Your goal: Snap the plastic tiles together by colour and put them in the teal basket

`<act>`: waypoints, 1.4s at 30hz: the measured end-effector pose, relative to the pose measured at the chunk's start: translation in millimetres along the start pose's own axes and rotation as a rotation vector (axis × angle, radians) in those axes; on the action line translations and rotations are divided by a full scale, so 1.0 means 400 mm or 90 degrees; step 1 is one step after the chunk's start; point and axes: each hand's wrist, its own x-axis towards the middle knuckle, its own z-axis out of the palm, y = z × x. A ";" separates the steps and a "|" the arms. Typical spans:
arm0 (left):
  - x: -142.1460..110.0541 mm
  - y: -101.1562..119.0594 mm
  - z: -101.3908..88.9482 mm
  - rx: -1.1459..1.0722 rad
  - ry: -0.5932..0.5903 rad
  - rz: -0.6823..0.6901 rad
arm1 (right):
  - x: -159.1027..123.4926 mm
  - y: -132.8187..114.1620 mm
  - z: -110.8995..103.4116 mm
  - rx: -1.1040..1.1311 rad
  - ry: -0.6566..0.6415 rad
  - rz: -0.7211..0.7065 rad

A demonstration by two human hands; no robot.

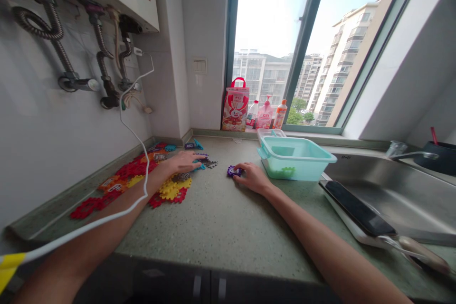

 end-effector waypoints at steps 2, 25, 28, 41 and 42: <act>-0.001 0.002 -0.006 -0.034 0.043 0.020 | 0.002 0.007 0.008 0.007 0.015 -0.008; 0.025 0.120 -0.016 0.007 0.089 -0.058 | 0.015 0.036 0.003 0.085 0.125 0.064; 0.009 0.154 -0.017 0.010 0.085 -0.012 | 0.006 -0.018 0.007 0.263 0.108 0.061; -0.027 0.205 -0.033 0.013 0.077 0.121 | 0.025 0.004 -0.003 0.619 0.012 0.242; -0.030 0.212 -0.034 0.007 0.076 0.148 | 0.027 0.021 -0.007 0.589 0.028 0.237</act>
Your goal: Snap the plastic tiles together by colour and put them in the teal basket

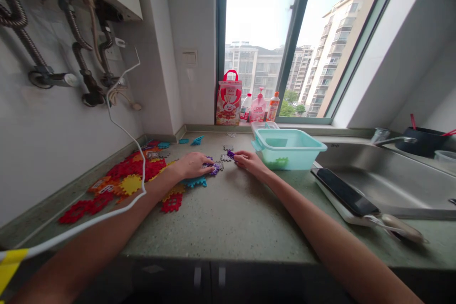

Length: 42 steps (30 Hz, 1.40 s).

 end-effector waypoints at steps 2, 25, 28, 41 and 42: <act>-0.002 0.021 -0.001 -0.007 0.002 0.040 | 0.007 0.010 -0.020 -0.035 0.021 -0.023; 0.010 0.067 0.036 -0.064 0.055 0.051 | -0.023 0.012 0.006 -0.199 -0.040 -0.197; 0.005 0.046 0.036 -0.107 0.046 0.059 | -0.031 0.009 0.007 -0.274 -0.066 -0.250; 0.004 0.010 0.034 -0.080 0.063 0.040 | -0.050 -0.008 0.047 -0.489 -0.068 -0.244; 0.004 0.005 0.032 -0.067 0.056 0.045 | -0.049 -0.008 0.048 -0.502 -0.056 -0.240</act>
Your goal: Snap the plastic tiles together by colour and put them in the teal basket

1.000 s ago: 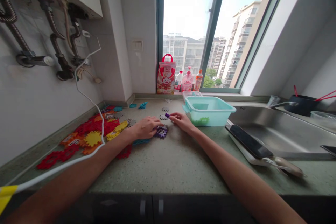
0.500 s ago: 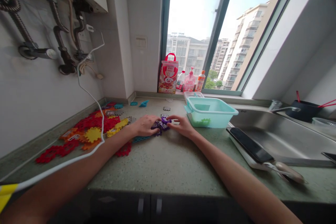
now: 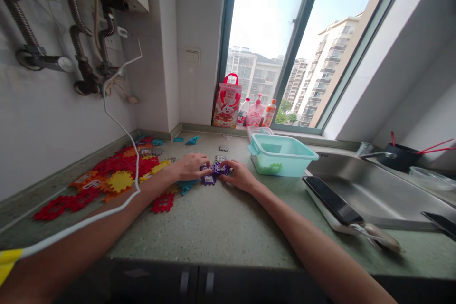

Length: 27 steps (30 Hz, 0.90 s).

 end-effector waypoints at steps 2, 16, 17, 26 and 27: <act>-0.003 -0.010 -0.006 0.007 -0.015 0.013 | 0.002 0.003 0.000 -0.024 0.012 0.006; -0.010 -0.012 -0.023 -0.119 -0.029 0.030 | -0.016 -0.024 -0.020 0.162 -0.052 -0.065; -0.010 -0.014 -0.023 -0.127 -0.031 0.029 | -0.017 -0.031 -0.018 0.138 -0.061 -0.070; 0.000 -0.004 -0.006 -0.217 -0.051 0.021 | -0.019 -0.037 -0.008 -0.002 -0.043 -0.057; 0.000 -0.004 -0.006 -0.228 -0.055 0.019 | -0.019 -0.031 -0.010 -0.009 -0.041 -0.056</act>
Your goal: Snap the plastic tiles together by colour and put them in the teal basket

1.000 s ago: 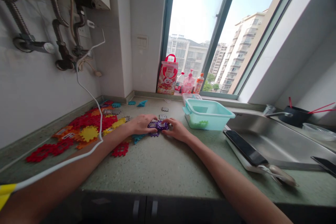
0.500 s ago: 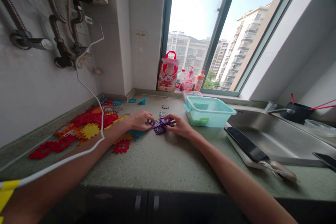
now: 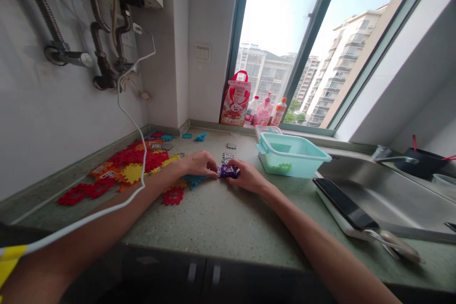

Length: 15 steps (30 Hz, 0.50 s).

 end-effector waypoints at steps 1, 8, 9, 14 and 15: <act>-0.001 0.000 -0.001 -0.010 -0.002 -0.003 | -0.001 0.006 -0.003 -0.007 0.001 0.003; -0.006 0.010 -0.007 -0.010 -0.002 0.019 | -0.001 0.030 -0.044 -0.009 0.052 0.020; -0.006 0.015 -0.006 -0.002 0.000 0.027 | 0.000 0.027 -0.057 -0.031 0.075 0.006; -0.005 0.035 0.010 0.013 0.017 0.061 | 0.004 -0.003 -0.136 -0.154 0.202 -0.094; -0.004 0.038 0.014 0.008 0.018 0.067 | 0.004 -0.009 -0.143 -0.147 0.227 -0.092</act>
